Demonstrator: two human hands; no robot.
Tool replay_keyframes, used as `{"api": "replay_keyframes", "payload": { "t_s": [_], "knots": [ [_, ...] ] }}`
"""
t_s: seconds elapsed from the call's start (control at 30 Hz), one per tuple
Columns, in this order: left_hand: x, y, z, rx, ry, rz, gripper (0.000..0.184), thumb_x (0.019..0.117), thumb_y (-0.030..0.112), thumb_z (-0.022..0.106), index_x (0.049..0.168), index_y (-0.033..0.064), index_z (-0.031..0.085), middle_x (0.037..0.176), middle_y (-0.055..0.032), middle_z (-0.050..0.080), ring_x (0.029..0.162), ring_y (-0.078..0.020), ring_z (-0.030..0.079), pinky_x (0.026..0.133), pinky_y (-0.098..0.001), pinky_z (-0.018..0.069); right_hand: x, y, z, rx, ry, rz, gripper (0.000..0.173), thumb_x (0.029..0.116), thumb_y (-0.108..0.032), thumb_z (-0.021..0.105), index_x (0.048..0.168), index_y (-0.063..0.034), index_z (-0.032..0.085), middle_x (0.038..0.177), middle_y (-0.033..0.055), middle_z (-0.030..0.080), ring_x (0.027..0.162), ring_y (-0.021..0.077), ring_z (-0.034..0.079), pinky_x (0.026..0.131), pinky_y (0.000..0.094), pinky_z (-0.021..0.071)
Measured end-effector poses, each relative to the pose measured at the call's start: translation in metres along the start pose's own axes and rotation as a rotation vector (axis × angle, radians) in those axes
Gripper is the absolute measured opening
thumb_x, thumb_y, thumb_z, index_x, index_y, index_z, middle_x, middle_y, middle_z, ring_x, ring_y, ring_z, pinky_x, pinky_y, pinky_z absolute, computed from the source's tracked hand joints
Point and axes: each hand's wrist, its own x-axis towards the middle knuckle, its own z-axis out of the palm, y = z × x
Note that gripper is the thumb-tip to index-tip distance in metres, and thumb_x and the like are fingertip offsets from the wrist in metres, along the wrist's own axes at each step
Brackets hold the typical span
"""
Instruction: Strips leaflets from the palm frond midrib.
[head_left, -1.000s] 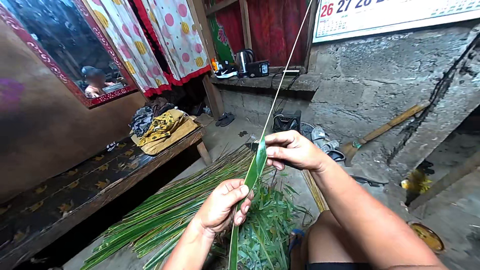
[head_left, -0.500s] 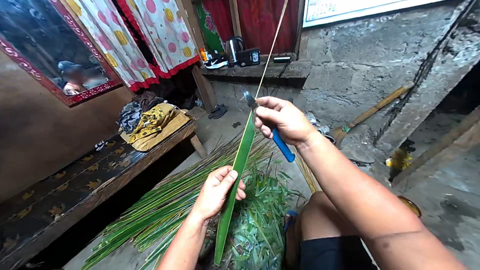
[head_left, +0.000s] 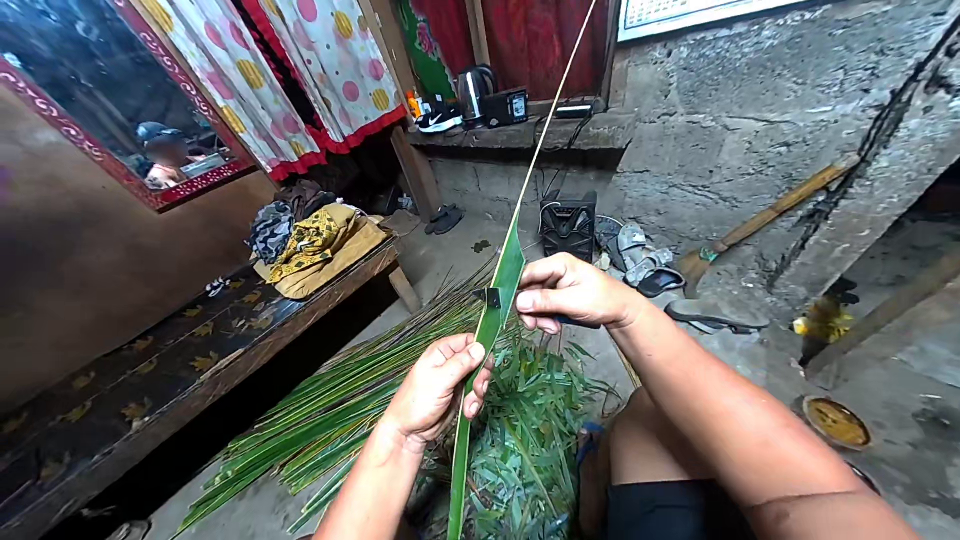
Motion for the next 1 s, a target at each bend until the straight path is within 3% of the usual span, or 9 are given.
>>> {"api": "replay_keyframes", "payload": {
  "t_s": [0.27,0.4,0.57,0.7,0.73,0.8,0.87,0.93,1.0],
  "knots": [
    [0.001,-0.006,-0.004,-0.028,-0.027,-0.003,0.024,0.1065,0.021,0.051,0.094,0.0062,0.065,0.069,-0.0016,0.063,0.052,-0.0063,0.06,0.049,-0.02,0.0533,0.014,-0.021,-0.021,-0.067,0.063,-0.043,0.022,0.102,-0.009,0.059,0.119,-0.0018,0.07,0.075,0.0083,0.07,0.052,0.0082,0.06,0.049,0.0208,0.0525],
    [0.001,-0.005,-0.006,-0.022,-0.016,0.001,0.024,0.1068,0.02,0.05,0.095,0.0052,0.065,0.072,-0.0031,0.063,0.053,-0.0074,0.061,0.05,-0.0205,0.0543,0.021,-0.039,-0.03,-0.037,0.241,-0.064,0.033,0.1026,-0.011,0.056,0.134,-0.0064,0.063,0.072,0.0087,0.067,0.048,0.01,0.057,0.044,0.0228,0.0502],
    [0.005,-0.009,-0.01,0.0,0.04,-0.02,0.024,0.1067,0.016,0.046,0.095,0.0043,0.063,0.073,-0.0051,0.065,0.053,-0.0093,0.063,0.05,-0.0224,0.0561,0.03,-0.058,-0.042,0.05,0.608,-0.082,0.029,0.1071,-0.012,0.045,0.133,-0.0071,0.057,0.075,0.0008,0.065,0.053,0.0048,0.057,0.048,0.0181,0.0492],
    [0.009,-0.005,-0.008,0.019,0.096,0.013,0.029,0.1091,0.015,0.039,0.099,0.0014,0.062,0.075,-0.0074,0.066,0.057,-0.0117,0.066,0.054,-0.0249,0.059,0.024,-0.064,-0.027,-0.004,0.49,0.068,0.044,0.1036,-0.019,0.05,0.147,-0.0185,0.051,0.072,0.0047,0.063,0.049,0.0087,0.056,0.044,0.0224,0.0497],
    [0.011,-0.003,-0.005,0.04,0.1,0.018,0.028,0.1093,0.014,0.039,0.099,0.001,0.062,0.076,-0.008,0.067,0.058,-0.0123,0.067,0.055,-0.0254,0.0596,0.024,-0.055,-0.016,0.002,0.391,0.148,0.044,0.1018,-0.02,0.052,0.146,-0.0189,0.053,0.072,0.0071,0.065,0.049,0.0108,0.057,0.045,0.0244,0.0512],
    [0.016,0.001,0.003,0.094,0.091,0.03,0.028,0.1095,0.014,0.04,0.101,0.0001,0.062,0.079,-0.0102,0.071,0.062,-0.0154,0.071,0.059,-0.0283,0.0623,0.026,-0.038,0.0,0.054,0.25,0.21,0.03,0.1034,-0.016,0.055,0.132,-0.0071,0.062,0.073,0.0097,0.066,0.051,0.0108,0.059,0.047,0.0233,0.0514],
    [0.017,0.0,0.006,0.163,0.057,0.045,0.028,0.1103,0.015,0.039,0.108,-0.0007,0.062,0.086,-0.0135,0.074,0.071,-0.0206,0.075,0.067,-0.0337,0.0646,0.03,-0.037,0.003,0.064,0.297,0.16,0.019,0.1051,-0.014,0.053,0.113,-0.0025,0.066,0.071,0.0076,0.066,0.05,0.0084,0.058,0.047,0.0207,0.0503],
    [0.014,-0.002,0.007,0.225,0.067,0.065,0.026,0.1111,0.017,0.04,0.108,0.0006,0.059,0.085,-0.0128,0.073,0.071,-0.0211,0.075,0.067,-0.0341,0.0646,0.032,-0.046,-0.004,0.054,0.436,0.101,0.019,0.1063,-0.014,0.051,0.115,-0.0046,0.065,0.07,0.0062,0.065,0.049,0.0079,0.056,0.045,0.0205,0.0494],
    [0.01,0.002,0.011,0.252,0.14,0.103,0.025,0.111,0.017,0.042,0.104,0.0007,0.059,0.079,-0.0106,0.071,0.063,-0.0176,0.071,0.059,-0.0298,0.0622,0.029,-0.047,-0.007,0.072,0.467,0.116,0.022,0.1064,-0.015,0.05,0.12,-0.0052,0.064,0.072,0.0098,0.064,0.048,0.0107,0.056,0.043,0.0228,0.0493]
  ]
}}
